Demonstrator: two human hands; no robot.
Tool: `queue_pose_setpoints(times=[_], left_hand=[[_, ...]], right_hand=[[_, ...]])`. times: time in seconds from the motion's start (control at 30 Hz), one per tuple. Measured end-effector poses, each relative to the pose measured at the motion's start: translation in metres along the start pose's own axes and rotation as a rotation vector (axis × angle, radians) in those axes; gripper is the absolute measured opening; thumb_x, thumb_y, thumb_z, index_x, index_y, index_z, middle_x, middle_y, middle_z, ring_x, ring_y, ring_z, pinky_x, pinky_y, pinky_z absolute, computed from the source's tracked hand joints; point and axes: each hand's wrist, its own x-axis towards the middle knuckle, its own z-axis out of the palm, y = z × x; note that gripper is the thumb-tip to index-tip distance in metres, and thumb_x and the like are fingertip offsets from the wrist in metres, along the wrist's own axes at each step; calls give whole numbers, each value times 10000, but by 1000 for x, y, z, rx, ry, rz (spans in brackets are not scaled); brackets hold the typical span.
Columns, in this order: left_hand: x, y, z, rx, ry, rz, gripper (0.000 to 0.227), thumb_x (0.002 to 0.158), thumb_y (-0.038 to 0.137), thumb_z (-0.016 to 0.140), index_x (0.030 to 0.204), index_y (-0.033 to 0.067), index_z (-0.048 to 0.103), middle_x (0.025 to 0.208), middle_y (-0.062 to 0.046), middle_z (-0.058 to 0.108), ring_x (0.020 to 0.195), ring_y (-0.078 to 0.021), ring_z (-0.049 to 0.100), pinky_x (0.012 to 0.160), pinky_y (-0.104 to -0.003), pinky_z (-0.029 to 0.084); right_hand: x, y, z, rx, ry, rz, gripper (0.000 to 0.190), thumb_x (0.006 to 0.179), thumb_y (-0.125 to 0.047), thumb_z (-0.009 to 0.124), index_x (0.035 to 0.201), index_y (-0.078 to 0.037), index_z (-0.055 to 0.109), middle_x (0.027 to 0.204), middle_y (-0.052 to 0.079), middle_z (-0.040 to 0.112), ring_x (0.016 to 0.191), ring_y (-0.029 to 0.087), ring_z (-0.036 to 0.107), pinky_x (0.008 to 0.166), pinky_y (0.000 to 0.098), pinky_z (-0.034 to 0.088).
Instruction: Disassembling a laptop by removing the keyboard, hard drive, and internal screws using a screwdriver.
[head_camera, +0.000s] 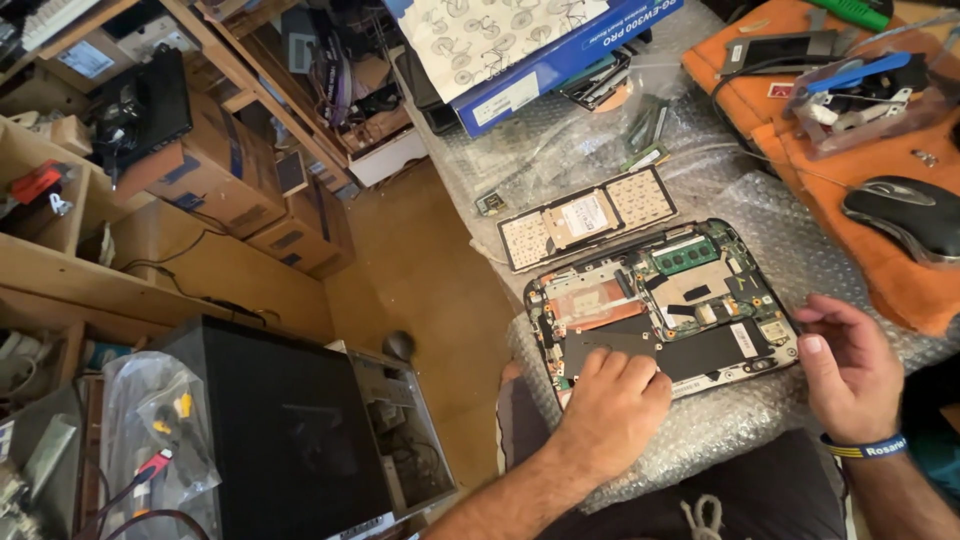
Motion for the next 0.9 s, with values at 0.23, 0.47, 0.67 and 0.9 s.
queue_pose_setpoints(times=[0.23, 0.47, 0.67, 0.9], left_hand=[[-2, 1, -28, -112, 148, 12, 228, 844, -169, 711, 898, 23, 602, 919, -92, 540, 799, -245, 545, 769, -393, 433], [-5, -8, -48, -367, 347, -33, 176, 919, -15, 792, 1002, -8, 637, 969, -141, 686, 892, -255, 653, 813, -409, 539], [1, -12, -71, -646, 540, -324, 76, 995, 61, 624, 985, 12, 681, 957, -142, 710, 886, -269, 704, 803, -368, 605], [-16, -21, -32, -1433, 644, -793, 155, 994, 117, 646, 1052, -26, 653, 896, -201, 705, 639, -278, 706, 523, -332, 600]], right_hand=[[0, 2, 0, -3, 3, -13, 414, 1065, -102, 573, 1425, 103, 555, 1242, 219, 662, 1123, 268, 622, 1022, 358, 503], [1, -1, 0, -4, 1, -16, 420, 1042, -84, 589, 1418, 101, 560, 1241, 224, 663, 1135, 280, 628, 1023, 367, 511], [4, -10, -3, -67, -53, -16, 455, 988, -125, 626, 1401, 55, 572, 1242, 205, 683, 1133, 280, 653, 1031, 388, 513], [-8, -83, 18, -213, -253, -236, 511, 905, -400, 595, 1273, -49, 648, 1210, 134, 743, 1055, 250, 712, 972, 419, 561]])
